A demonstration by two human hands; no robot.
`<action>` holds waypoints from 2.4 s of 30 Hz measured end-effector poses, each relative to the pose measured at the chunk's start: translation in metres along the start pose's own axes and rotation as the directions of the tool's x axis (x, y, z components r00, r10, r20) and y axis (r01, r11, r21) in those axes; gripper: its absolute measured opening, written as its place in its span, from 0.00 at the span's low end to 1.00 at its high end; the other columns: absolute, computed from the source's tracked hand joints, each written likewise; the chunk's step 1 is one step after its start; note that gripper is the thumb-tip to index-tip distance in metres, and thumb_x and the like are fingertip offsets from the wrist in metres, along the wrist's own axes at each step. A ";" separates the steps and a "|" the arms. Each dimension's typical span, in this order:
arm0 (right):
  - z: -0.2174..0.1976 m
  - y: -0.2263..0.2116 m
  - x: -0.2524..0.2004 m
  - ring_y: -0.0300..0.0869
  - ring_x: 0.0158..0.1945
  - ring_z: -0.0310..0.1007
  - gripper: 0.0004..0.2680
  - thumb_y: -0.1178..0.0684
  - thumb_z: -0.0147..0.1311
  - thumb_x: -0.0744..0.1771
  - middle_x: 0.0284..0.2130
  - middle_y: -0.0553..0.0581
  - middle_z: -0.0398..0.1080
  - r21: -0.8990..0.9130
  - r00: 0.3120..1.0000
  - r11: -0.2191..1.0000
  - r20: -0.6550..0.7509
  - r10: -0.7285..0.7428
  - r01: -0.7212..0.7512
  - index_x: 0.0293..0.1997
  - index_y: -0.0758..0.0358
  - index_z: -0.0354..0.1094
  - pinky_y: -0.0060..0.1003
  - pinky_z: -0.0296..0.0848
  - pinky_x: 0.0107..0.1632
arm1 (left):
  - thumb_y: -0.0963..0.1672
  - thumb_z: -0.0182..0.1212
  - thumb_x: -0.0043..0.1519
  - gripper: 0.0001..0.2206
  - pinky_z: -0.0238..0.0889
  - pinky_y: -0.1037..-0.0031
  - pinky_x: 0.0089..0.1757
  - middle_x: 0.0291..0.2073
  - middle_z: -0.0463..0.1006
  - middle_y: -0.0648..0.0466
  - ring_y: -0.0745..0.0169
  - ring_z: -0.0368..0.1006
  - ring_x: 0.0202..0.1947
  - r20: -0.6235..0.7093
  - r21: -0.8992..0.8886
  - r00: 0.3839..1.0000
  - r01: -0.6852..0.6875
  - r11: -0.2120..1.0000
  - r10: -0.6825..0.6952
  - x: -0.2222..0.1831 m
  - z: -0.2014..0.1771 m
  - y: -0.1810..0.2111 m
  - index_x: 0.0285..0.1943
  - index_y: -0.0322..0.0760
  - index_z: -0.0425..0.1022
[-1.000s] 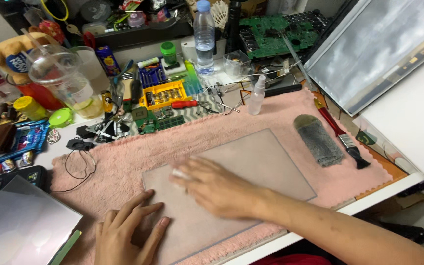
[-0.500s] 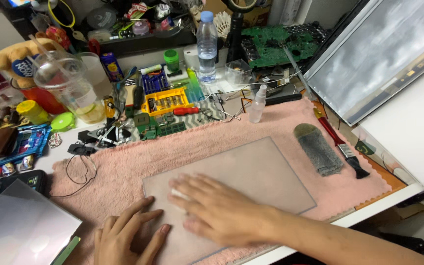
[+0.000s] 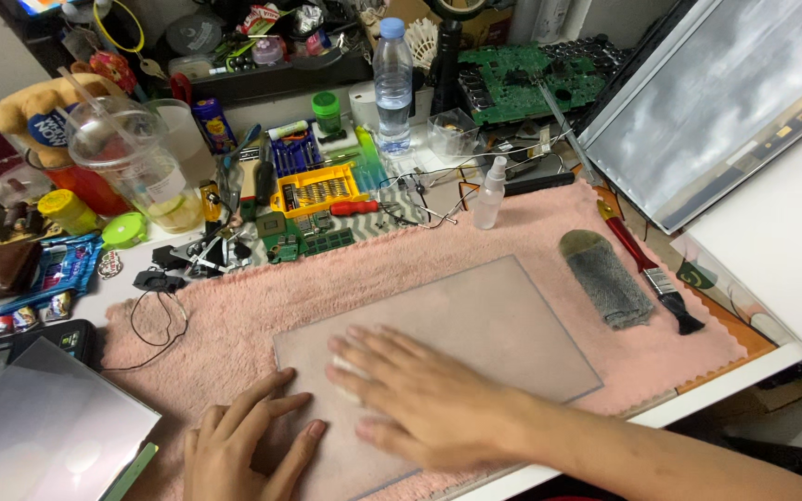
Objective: The person wipes a transparent rectangular sheet with a cloth and a sponge-like applicator, then brushes the surface using a soft brush.
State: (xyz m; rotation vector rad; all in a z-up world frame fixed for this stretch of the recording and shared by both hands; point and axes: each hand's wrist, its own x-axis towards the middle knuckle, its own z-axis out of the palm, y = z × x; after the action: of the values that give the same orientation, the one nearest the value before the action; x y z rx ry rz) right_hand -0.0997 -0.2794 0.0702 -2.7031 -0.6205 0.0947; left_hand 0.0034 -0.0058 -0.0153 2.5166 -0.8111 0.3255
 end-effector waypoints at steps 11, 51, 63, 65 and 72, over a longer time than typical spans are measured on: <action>-0.007 0.034 -0.018 0.61 0.90 0.29 0.27 0.38 0.33 0.79 0.88 0.73 0.37 -0.072 1.000 0.997 -0.009 -0.003 0.003 0.89 0.66 0.44 0.55 0.26 0.85 | 0.64 0.76 0.52 0.18 0.72 0.52 0.48 0.70 0.81 0.90 0.60 0.83 0.47 0.016 0.012 0.999 0.030 0.999 -0.031 -0.001 0.001 0.000 0.52 0.81 0.90; -0.003 0.007 -0.086 0.75 0.90 0.32 0.23 0.51 0.39 0.79 0.88 0.79 0.37 0.065 0.948 0.964 0.171 -0.267 0.260 0.91 0.49 0.43 0.67 0.34 0.84 | 0.59 0.66 0.61 0.18 0.67 0.53 0.47 0.69 0.82 0.80 0.60 0.82 0.58 0.142 -0.050 0.990 0.023 0.998 -0.016 0.005 -0.016 0.021 0.61 0.79 0.86; 0.000 -0.004 -0.084 0.72 0.89 0.33 0.29 0.33 0.37 0.78 0.87 0.81 0.38 0.011 0.979 0.979 0.016 -0.203 0.202 0.89 0.64 0.48 0.66 0.32 0.85 | 0.61 0.74 0.61 0.20 0.56 0.50 0.59 0.62 0.81 0.59 0.59 0.74 0.72 -0.016 -0.093 1.000 -0.004 0.996 0.002 0.006 -0.014 0.056 0.54 0.58 0.85; 0.006 0.005 -0.104 0.56 0.94 0.24 0.41 0.10 0.33 0.74 0.91 0.65 0.30 -0.838 0.956 0.536 -0.066 -0.286 0.102 0.93 0.48 0.34 0.47 0.29 0.92 | 0.60 0.75 0.59 0.19 0.55 0.49 0.58 0.63 0.81 0.64 0.64 0.78 0.66 -0.029 -0.091 0.999 0.020 0.996 -0.023 0.007 -0.015 0.057 0.56 0.64 0.86; -0.008 0.028 -0.078 0.61 0.91 0.30 0.32 0.35 0.45 0.78 0.89 0.72 0.36 -0.157 0.997 0.987 -0.058 -0.056 0.046 0.91 0.66 0.40 0.54 0.30 0.86 | 0.59 0.70 0.63 0.23 0.53 0.57 0.64 0.74 0.80 0.62 0.59 0.66 0.83 -0.077 -0.044 0.990 -0.117 0.992 0.114 0.007 -0.007 0.052 0.66 0.58 0.84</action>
State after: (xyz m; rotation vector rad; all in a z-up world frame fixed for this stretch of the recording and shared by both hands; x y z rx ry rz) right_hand -0.1576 -0.3390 0.0663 -2.8250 -0.7045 -0.0536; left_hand -0.0227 -0.0432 0.0120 2.4030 -0.9261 0.4309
